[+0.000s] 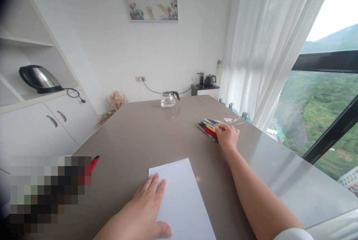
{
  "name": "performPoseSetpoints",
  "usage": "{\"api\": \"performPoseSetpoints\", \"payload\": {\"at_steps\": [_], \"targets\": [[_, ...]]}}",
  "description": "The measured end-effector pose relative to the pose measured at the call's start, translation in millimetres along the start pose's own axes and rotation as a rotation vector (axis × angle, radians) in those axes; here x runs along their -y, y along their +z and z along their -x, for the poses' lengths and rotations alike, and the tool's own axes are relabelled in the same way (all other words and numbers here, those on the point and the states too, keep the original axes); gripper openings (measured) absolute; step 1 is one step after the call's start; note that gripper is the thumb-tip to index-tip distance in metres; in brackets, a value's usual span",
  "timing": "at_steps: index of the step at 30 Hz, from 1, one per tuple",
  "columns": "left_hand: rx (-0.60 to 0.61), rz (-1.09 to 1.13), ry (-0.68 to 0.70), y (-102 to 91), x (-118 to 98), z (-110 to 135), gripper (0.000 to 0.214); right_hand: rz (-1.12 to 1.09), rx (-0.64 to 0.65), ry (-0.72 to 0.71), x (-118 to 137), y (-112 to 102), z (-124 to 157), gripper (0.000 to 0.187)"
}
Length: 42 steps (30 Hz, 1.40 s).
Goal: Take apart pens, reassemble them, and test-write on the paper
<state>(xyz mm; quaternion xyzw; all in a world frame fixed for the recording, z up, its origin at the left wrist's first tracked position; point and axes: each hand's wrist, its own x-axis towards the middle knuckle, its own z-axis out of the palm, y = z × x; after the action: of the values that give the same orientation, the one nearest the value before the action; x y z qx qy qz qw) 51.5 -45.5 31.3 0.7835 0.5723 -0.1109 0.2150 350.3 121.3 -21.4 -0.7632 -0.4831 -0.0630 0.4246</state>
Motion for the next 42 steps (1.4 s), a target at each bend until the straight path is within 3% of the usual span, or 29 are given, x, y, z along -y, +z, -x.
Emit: {"api": "performPoseSetpoints", "payload": {"at_steps": [2, 4, 6, 8, 10, 14, 17, 20, 22, 25, 27, 30, 42], "targets": [[0.002, 0.004, -0.004, -0.4, 0, 1, 0.094, -0.093, 0.09, -0.044, 18, -10, 10, 0.033], [-0.004, 0.009, -0.005, -1.5, 0, 1, 0.095, -0.217, 0.365, -0.141, 39, -20, 26, 0.034], [-0.008, 0.011, -0.003, -2.7, -1, 1, 0.095, -0.301, 0.724, -0.318, 59, -28, 45, 0.03], [-0.012, 0.014, 0.006, -3.5, -1, 1, 0.096, -0.272, 1.032, -0.476, 74, -33, 64, 0.026], [-0.016, 0.021, 0.013, -3.5, 0, 1, 0.097, -0.17, 1.193, -0.568, 83, -36, 77, 0.028], [-0.095, 0.02, 0.041, -2.1, 2, 3, 0.094, -0.069, 1.221, -0.609, 87, -35, 84, 0.031], [-0.216, 0.0, 0.107, -4.6, 8, 3, 0.072, -0.07, 1.213, -0.628, 86, -34, 83, 0.029], [-0.378, -0.023, 0.141, -14.7, 30, -4, 0.05, -0.071, 1.223, -0.632, 85, -32, 83, 0.026], [-0.515, -0.039, 0.028, -24.5, 56, -11, 0.046, -0.074, 1.228, -0.646, 84, -30, 83, 0.025], [-0.683, -0.027, -0.347, -37.4, 104, -19, 0.048, -0.07, 1.229, -0.656, 83, -28, 83, 0.024], [-0.677, 0.055, -0.636, -41.0, 131, -22, 0.048, -0.067, 1.23, -0.66, 83, -28, 83, 0.023], [-0.641, 0.124, -0.782, -38.5, 155, -25, 0.049, -0.072, 1.239, -0.67, 82, -26, 83, 0.023], [-0.609, 0.202, -0.822, -28.3, 167, -33, 0.05, -0.073, 1.254, -0.692, 79, -24, 83, 0.023]]}}
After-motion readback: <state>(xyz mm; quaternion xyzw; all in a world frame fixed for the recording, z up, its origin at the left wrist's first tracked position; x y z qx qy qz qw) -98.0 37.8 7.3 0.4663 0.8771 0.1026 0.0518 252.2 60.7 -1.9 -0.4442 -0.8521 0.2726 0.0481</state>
